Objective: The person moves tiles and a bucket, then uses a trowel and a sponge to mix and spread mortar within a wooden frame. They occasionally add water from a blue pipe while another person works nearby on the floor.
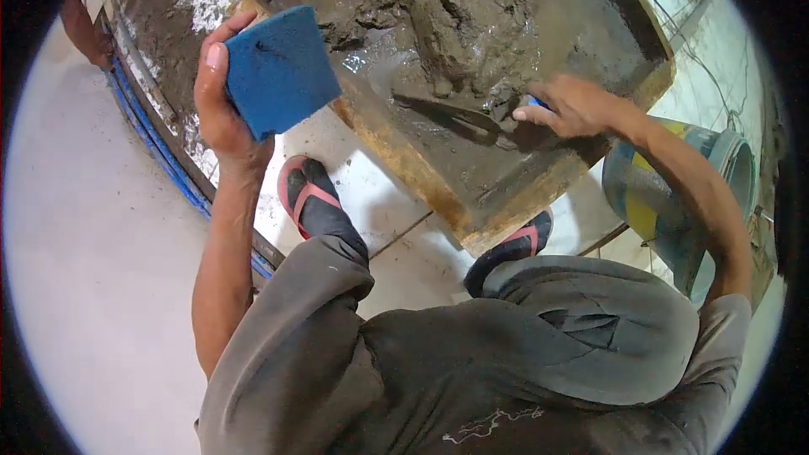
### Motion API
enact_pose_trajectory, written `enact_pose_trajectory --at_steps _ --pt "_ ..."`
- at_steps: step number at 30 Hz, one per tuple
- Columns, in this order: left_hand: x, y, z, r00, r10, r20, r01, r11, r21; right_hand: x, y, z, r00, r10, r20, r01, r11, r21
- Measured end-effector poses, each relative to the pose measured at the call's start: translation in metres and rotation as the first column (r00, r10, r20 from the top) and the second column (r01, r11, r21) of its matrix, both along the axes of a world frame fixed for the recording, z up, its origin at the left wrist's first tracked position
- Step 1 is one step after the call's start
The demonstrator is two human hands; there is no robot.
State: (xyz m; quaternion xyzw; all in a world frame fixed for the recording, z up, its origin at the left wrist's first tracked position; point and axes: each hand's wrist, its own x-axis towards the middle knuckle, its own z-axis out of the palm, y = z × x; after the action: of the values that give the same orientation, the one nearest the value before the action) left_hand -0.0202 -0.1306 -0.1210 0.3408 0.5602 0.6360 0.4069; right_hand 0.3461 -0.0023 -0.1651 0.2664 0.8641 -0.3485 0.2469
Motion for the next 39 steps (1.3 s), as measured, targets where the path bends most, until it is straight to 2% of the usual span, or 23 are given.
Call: enact_pose_trajectory --at_steps 1,4,7,11,14,17,18,21,25,28,31,32,33,35,38,39 --pt "-0.003 0.002 0.002 1.000 -0.006 0.013 0.006 1.000 -0.004 0.000 -0.004 0.004 0.998 -0.055 -0.015 0.055 0.998 -0.003" --pt "-0.010 0.004 0.007 1.000 -0.014 -0.011 0.014 0.999 -0.031 -0.007 -0.017 0.031 0.978 -0.080 0.194 0.112 0.981 -0.160" --pt "-0.012 0.010 0.008 1.000 -0.026 -0.014 0.026 1.000 -0.007 0.003 -0.044 0.019 0.986 0.004 0.165 0.022 0.988 -0.155" --pt "-0.013 0.015 0.013 0.999 -0.045 -0.008 0.045 0.999 0.030 0.003 -0.055 0.026 0.972 -0.151 0.178 0.154 0.988 -0.002" --pt "-0.014 0.022 0.012 0.997 -0.054 0.055 0.054 0.999 0.001 0.007 -0.061 0.034 0.962 -0.242 0.124 0.238 0.970 0.049" --pt "-0.012 0.038 0.019 0.995 -0.087 -0.046 0.086 0.996 -0.013 0.002 -0.072 0.036 0.982 -0.182 0.052 0.184 0.983 -0.026" --pt "-0.016 0.045 0.021 0.988 -0.140 -0.061 0.137 0.989 -0.049 -0.001 -0.074 0.027 0.988 -0.153 0.005 0.153 0.987 -0.053" --pt "-0.035 0.071 0.040 0.954 -0.282 -0.105 0.264 0.951 -0.161 -0.016 -0.074 0.002 0.985 -0.154 -0.080 0.155 0.988 0.009" --pt "-0.057 0.097 0.073 0.894 -0.400 -0.199 0.320 0.884 -0.340 -0.035 -0.075 0.006 0.916 -0.401 0.006 0.399 0.911 0.101" --pt "-0.056 0.112 0.096 0.878 -0.425 -0.219 0.333 0.872 -0.360 -0.037 -0.077 0.013 0.887 -0.440 -0.141 0.445 0.896 0.007" --pt "-0.057 0.141 0.081 0.908 -0.385 -0.163 0.302 0.874 -0.380 -0.064 -0.071 0.023 0.874 -0.455 -0.174 0.425 0.887 -0.181" --pt "-0.042 0.142 0.076 0.898 -0.390 -0.201 0.315 0.892 -0.323 -0.074 -0.072 0.007 0.869 -0.427 -0.250 0.408 0.904 -0.128" --pt "-0.028 0.154 0.069 0.914 -0.366 -0.175 0.318 0.915 -0.250 -0.087 -0.064 0.012 0.872 -0.441 -0.213 0.400 0.892 -0.209" --pt "-0.018 0.165 0.055 0.885 -0.412 -0.219 0.330 0.884 -0.330 -0.116 -0.052 0.025 0.882 -0.455 -0.120 0.383 0.843 -0.378" --pt "0.001 0.178 0.032 0.932 -0.360 -0.045 0.323 0.881 -0.347 -0.146 -0.029 0.010 0.903 -0.414 -0.113 0.346 0.858 -0.379" --pt "0.000 0.179 0.025 0.916 -0.395 -0.071 0.354 0.878 -0.323 -0.154 -0.032 0.007 0.905 -0.413 -0.097 0.358 0.865 -0.351"
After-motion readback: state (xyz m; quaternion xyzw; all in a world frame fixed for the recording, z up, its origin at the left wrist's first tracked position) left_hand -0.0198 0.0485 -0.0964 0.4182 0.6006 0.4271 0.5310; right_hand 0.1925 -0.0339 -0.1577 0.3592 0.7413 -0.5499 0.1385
